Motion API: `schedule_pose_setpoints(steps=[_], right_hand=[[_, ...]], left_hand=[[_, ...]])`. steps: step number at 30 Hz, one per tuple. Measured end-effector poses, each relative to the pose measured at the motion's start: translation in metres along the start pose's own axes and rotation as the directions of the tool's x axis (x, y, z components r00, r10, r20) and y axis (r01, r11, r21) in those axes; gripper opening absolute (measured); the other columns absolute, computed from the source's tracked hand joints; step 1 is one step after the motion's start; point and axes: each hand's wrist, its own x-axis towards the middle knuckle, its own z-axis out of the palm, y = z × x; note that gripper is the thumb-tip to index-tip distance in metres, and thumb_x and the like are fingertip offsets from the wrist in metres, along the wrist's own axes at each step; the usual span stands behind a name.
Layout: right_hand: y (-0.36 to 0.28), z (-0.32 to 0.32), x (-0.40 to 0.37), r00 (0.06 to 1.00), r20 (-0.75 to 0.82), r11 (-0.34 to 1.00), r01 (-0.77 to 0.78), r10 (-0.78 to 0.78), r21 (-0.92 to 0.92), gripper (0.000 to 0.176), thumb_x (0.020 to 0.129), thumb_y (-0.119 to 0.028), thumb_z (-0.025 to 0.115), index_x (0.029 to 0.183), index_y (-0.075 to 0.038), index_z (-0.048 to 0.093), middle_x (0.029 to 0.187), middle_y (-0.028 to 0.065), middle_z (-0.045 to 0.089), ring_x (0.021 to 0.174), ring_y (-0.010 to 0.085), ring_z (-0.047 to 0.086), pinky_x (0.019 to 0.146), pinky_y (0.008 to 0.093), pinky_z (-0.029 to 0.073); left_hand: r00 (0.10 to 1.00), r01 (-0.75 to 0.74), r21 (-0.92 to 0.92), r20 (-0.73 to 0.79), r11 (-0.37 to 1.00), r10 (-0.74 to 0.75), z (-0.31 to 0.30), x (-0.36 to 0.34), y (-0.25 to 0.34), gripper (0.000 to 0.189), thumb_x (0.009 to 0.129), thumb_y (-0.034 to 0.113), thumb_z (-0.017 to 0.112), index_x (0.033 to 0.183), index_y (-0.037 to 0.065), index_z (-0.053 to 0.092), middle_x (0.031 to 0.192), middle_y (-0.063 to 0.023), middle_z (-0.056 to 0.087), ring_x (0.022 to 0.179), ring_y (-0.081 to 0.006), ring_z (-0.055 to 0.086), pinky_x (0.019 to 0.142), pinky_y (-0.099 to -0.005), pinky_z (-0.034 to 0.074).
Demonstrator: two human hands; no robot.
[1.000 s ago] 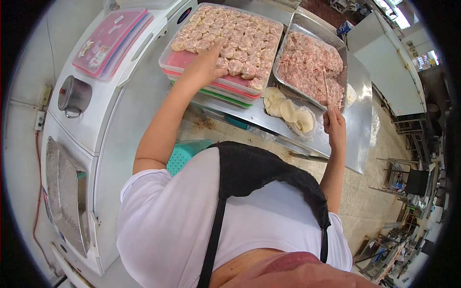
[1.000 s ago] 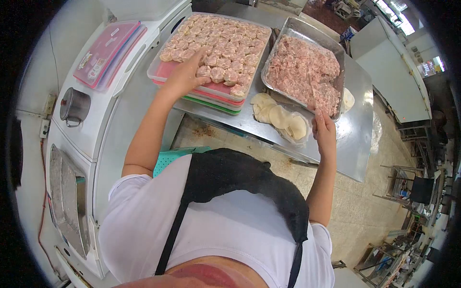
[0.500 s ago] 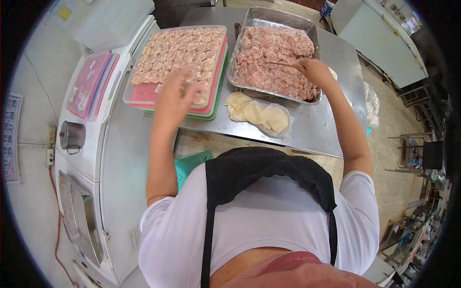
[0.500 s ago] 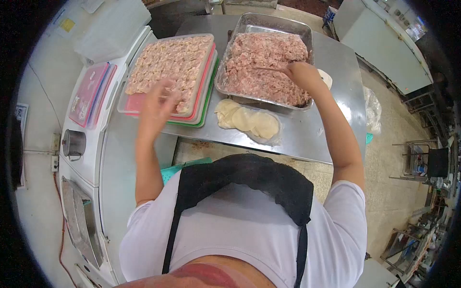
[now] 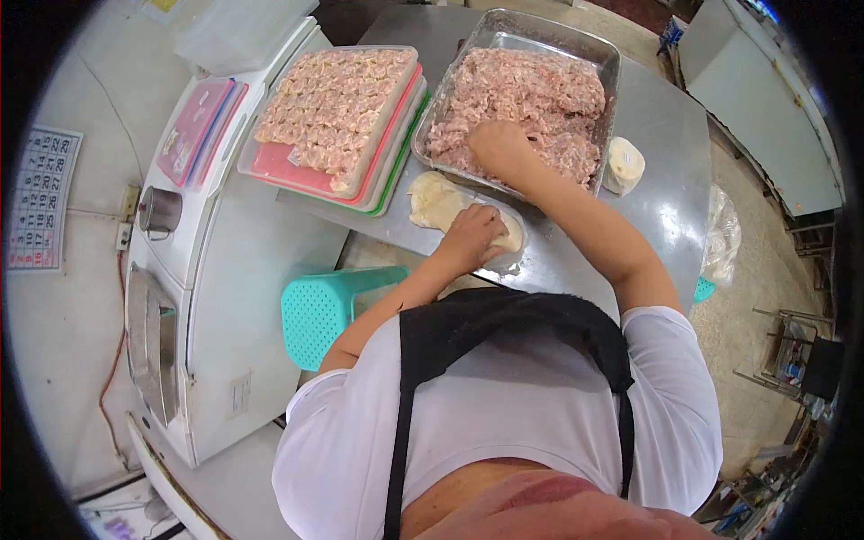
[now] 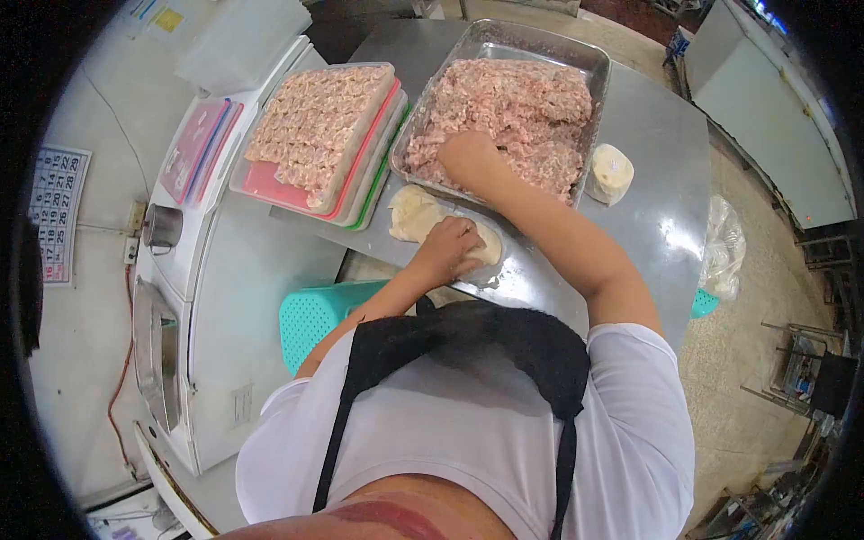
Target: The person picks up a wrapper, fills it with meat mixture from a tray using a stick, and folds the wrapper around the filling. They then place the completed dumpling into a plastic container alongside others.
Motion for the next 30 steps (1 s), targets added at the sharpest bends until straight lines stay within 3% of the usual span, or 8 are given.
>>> schedule_pose_setpoints(steps=[10,13,15,16,18,20,26,30], right_hand=[[0.017,-0.053,-0.024,0.994,0.112,0.999,-0.016,0.010,0.052,0.015,0.075,-0.012,0.056,0.070,-0.006,0.069,0.071,0.0139,0.067,0.069,0.0269,0.068,0.060,0.0379,0.054],[0.021,-0.042,-0.006,0.998,-0.053,0.999,0.038,-0.039,-0.013,0.016,0.075,-0.014,0.056,0.070,-0.007,0.069,0.071,0.0140,0.067,0.069,0.0276,0.068,0.060,0.0381,0.054],[0.001,-0.023,-0.005,1.000,-0.025,1.000,0.017,-0.016,0.026,0.016,0.075,-0.015,0.056,0.071,-0.006,0.069,0.071,0.0145,0.067,0.070,0.0279,0.068,0.060,0.0381,0.054],[-0.010,-0.017,-0.006,1.000,-0.002,0.998,-0.008,0.008,0.066,0.016,0.075,-0.016,0.056,0.073,-0.006,0.069,0.071,0.0151,0.066,0.070,0.0282,0.068,0.060,0.0381,0.054],[-0.022,-0.012,-0.023,0.998,0.029,0.986,-0.058,0.054,0.156,0.018,0.077,-0.017,0.056,0.075,-0.005,0.069,0.071,0.0156,0.066,0.070,0.0294,0.068,0.060,0.0392,0.053],[-0.028,-0.013,-0.038,0.992,0.075,0.963,-0.118,0.103,0.240,0.020,0.080,-0.019,0.056,0.077,-0.005,0.069,0.071,0.0160,0.066,0.070,0.0305,0.067,0.061,0.0404,0.053],[0.002,-0.034,-0.031,0.905,0.267,0.700,-0.426,0.332,0.573,0.032,0.091,-0.031,0.051,0.083,-0.004,0.065,0.080,0.0196,0.064,0.075,0.0353,0.064,0.068,0.0462,0.050],[0.008,-0.040,0.000,0.972,0.026,0.972,-0.234,0.234,0.007,0.021,0.084,-0.020,0.054,0.075,-0.006,0.066,0.072,0.0169,0.064,0.071,0.0330,0.065,0.064,0.0418,0.051]], left_hand=[[0.999,0.006,0.019,-0.034,1.000,-0.005,-0.015,0.005,-0.012,0.018,0.083,0.021,0.061,0.092,0.005,0.064,0.090,-0.0100,0.061,0.085,-0.0267,0.058,0.078,-0.0377,0.046],[0.894,0.365,-0.398,-0.104,0.842,-0.436,-0.017,0.004,-0.018,0.015,0.087,0.016,0.057,0.095,0.004,0.061,0.093,-0.0104,0.063,0.082,-0.0281,0.059,0.074,-0.0376,0.047],[0.698,0.405,-0.878,0.118,0.254,-0.707,-0.013,0.000,-0.043,0.021,0.092,0.019,0.052,0.104,0.003,0.059,0.102,-0.0098,0.064,0.084,-0.0233,0.063,0.072,-0.0336,0.050],[0.699,0.405,-0.880,0.122,0.249,-0.705,-0.021,-0.001,-0.041,0.021,0.092,0.019,0.052,0.104,0.003,0.059,0.102,-0.0098,0.064,0.084,-0.0233,0.063,0.072,-0.0336,0.050],[0.661,0.110,-0.927,0.338,-0.358,-0.670,-0.038,0.001,-0.033,0.025,0.096,0.023,0.049,0.107,0.002,0.058,0.103,-0.0084,0.063,0.087,-0.0157,0.063,0.074,-0.0285,0.050],[0.690,0.121,-0.944,0.302,-0.306,-0.657,-0.042,-0.002,-0.035,0.029,0.098,0.026,0.047,0.108,0.001,0.058,0.101,-0.0101,0.064,0.089,-0.0144,0.063,0.077,-0.0264,0.049],[0.862,0.393,-0.656,0.018,0.644,-0.507,-0.061,-0.008,-0.055,0.025,0.096,0.022,0.048,0.100,0.002,0.063,0.096,-0.0102,0.066,0.091,-0.0222,0.063,0.079,-0.0340,0.050],[0.990,-0.066,-0.196,-0.132,0.978,0.040,-0.060,-0.011,-0.075,0.023,0.091,0.018,0.050,0.093,0.001,0.066,0.095,-0.0142,0.066,0.090,-0.0302,0.060,0.080,-0.0382,0.047]])
